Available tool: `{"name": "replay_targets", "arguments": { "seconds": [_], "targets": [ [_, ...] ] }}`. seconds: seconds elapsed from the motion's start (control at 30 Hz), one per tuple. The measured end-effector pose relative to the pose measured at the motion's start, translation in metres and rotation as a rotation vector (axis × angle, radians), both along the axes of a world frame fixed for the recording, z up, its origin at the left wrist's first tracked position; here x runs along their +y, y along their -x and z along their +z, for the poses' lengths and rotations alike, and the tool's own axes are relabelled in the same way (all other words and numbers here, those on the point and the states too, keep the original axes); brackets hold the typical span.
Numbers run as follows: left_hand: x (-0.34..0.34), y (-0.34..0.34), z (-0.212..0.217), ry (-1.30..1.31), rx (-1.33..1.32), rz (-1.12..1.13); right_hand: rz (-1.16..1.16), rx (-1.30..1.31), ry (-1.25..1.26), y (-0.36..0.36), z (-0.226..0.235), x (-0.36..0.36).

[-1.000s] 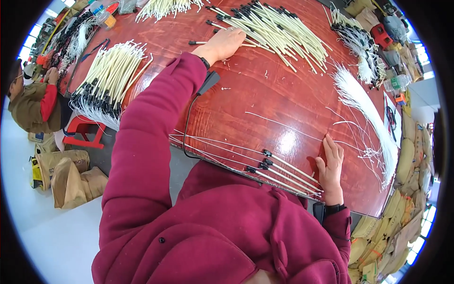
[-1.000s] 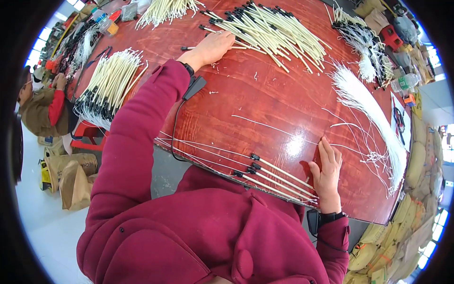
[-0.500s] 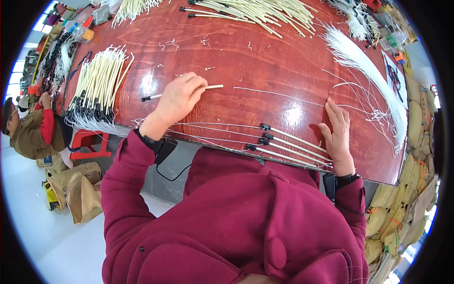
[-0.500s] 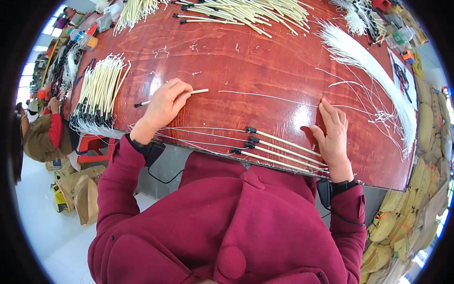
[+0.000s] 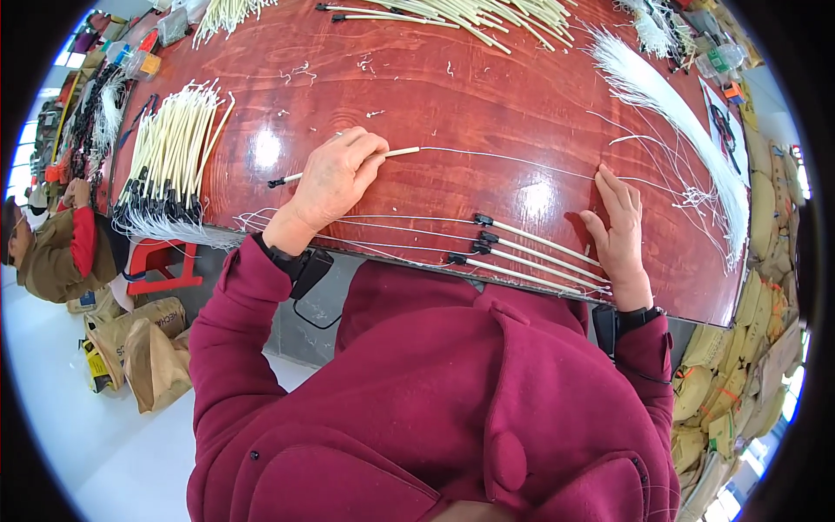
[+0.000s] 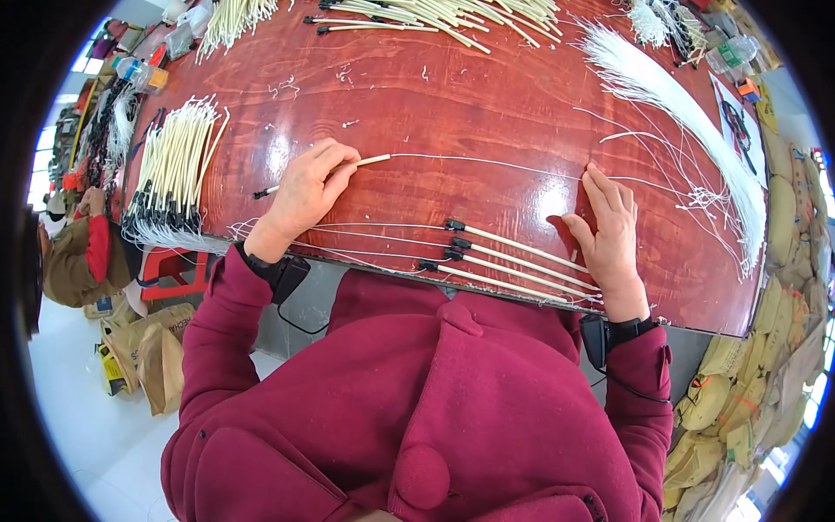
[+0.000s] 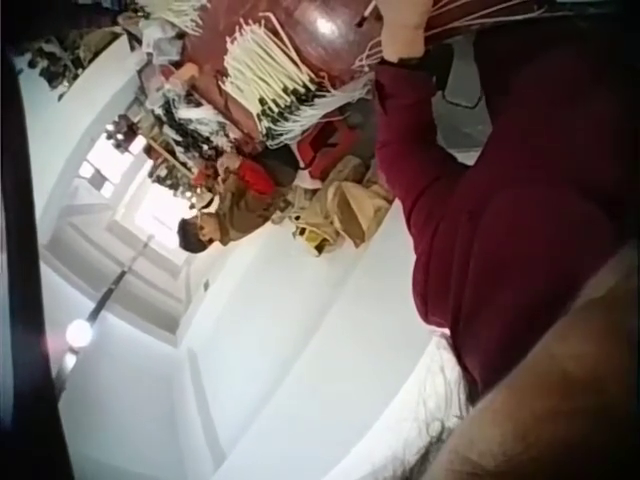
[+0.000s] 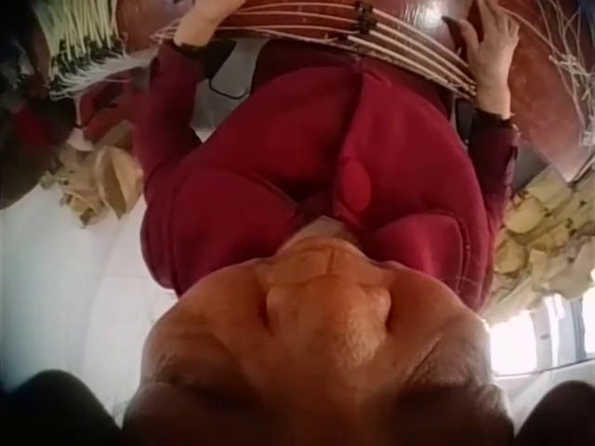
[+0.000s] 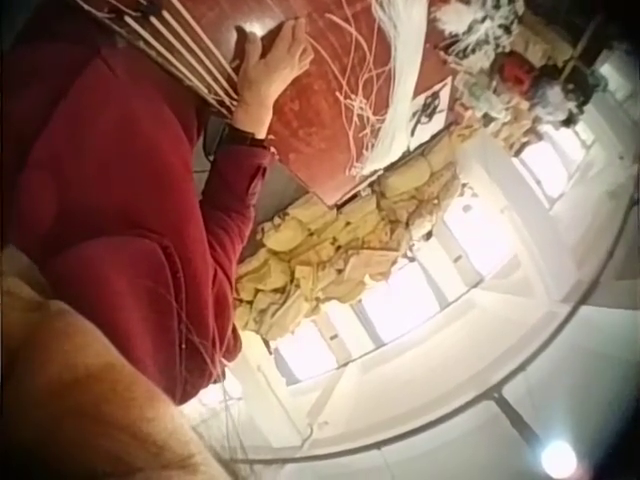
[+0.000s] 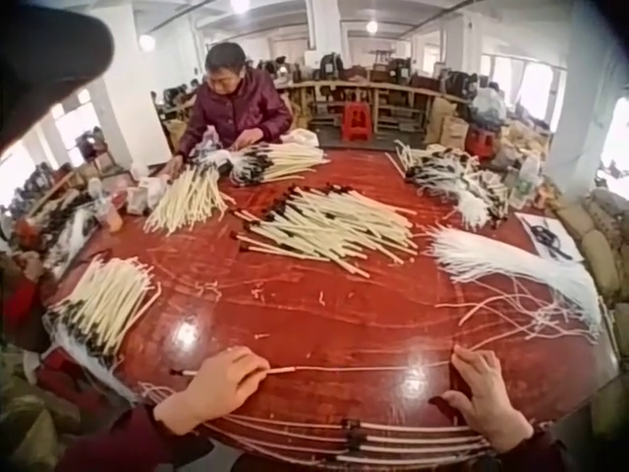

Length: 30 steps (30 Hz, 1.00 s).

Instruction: Manual assembly of calligraphy brushes by organizing bristles and fitting them into handles.

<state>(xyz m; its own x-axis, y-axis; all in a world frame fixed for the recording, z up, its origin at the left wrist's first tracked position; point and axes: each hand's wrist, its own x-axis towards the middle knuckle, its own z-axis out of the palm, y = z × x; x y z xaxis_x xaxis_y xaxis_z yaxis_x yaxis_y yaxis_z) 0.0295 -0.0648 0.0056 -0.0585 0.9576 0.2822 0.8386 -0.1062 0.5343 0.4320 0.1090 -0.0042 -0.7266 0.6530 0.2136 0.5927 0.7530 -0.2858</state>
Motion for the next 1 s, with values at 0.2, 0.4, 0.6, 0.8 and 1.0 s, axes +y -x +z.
{"name": "replay_targets", "arguments": {
  "seconds": [0.2,0.4,0.6,0.8,1.0],
  "targets": [
    [0.004,-0.003,0.0,-0.009,0.009,-0.007,-0.009,-0.007,-0.005,0.0,0.0,0.0],
    [0.01,-0.007,-0.003,-0.002,0.065,-0.011,0.0,0.002,0.009,-0.001,0.001,0.002],
    [0.062,-0.051,-0.015,-0.048,0.25,-0.145,0.095,-0.063,0.031,0.01,0.01,-0.001],
    [0.116,-0.145,-0.012,0.028,0.453,-0.279,0.207,-0.026,0.075,0.047,0.015,-0.012],
    [0.057,-0.093,0.033,-0.12,0.405,-0.051,0.107,0.039,-0.014,0.037,0.02,0.003]
  ]
}}
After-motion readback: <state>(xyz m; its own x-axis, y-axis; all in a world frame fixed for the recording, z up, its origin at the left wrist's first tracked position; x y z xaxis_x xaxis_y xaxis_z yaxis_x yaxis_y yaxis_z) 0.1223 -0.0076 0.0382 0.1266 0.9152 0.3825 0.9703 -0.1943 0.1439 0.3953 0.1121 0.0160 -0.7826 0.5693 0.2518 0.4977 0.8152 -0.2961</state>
